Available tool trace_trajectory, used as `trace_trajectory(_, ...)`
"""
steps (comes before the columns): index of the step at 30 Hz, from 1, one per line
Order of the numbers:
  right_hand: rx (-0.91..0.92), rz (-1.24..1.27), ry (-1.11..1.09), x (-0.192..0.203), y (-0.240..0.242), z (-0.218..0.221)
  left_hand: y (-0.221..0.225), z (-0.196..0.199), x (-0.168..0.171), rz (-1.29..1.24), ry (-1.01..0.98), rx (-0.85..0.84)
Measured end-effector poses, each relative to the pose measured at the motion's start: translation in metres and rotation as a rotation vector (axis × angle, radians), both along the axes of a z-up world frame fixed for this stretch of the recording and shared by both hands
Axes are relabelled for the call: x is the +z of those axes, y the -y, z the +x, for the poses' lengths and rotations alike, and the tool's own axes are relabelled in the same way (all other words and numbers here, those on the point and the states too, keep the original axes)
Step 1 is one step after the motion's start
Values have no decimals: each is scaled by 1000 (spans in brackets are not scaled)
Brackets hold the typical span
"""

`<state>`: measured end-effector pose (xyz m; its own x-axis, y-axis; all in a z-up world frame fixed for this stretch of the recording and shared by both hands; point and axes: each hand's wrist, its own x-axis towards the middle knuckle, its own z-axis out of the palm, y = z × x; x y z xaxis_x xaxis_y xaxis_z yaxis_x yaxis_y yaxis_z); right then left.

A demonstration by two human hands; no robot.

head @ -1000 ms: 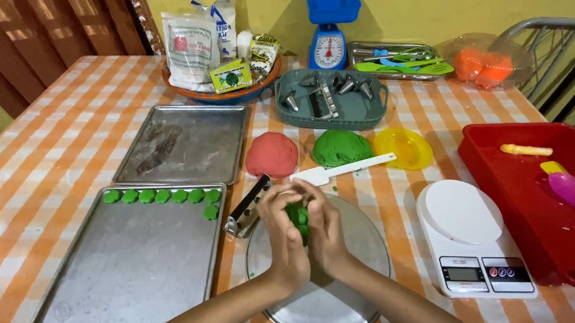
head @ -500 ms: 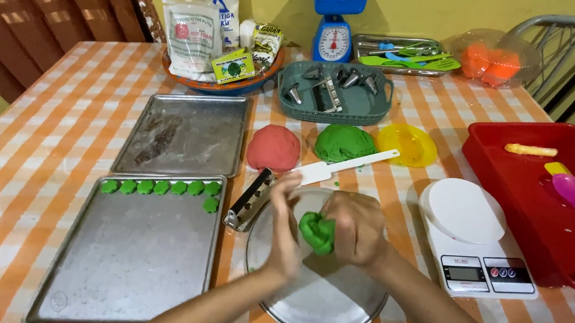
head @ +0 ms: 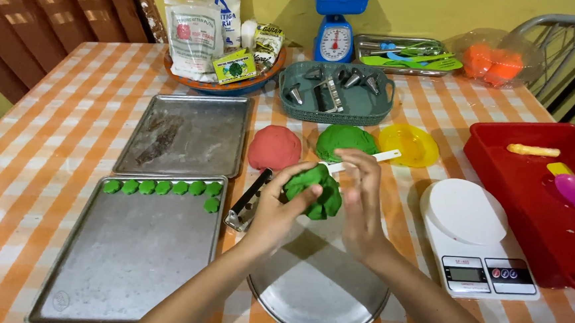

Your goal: The person is weighing small portions of green dough on a digital scale and then rolling them into thin cylindrical shapes on a metal plate.

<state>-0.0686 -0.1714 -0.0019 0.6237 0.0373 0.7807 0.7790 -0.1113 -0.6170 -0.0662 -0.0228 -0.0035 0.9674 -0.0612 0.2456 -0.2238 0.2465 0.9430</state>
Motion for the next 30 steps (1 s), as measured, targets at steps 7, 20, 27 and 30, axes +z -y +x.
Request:
trace_trajectory(7,83,334,-597,-24,-12,8,6,-12,-11,525,635,206)
trace_trajectory(20,-27,218,-94,-25,25,26,3,-26,19,497,736,147)
trace_trajectory(27,-377,-269,461,0,34,22,17,-41,-3,277,419,-250)
trace_trajectory(30,-295,-344,470,-2,7,1,37,-46,-16,-51,300,-133)
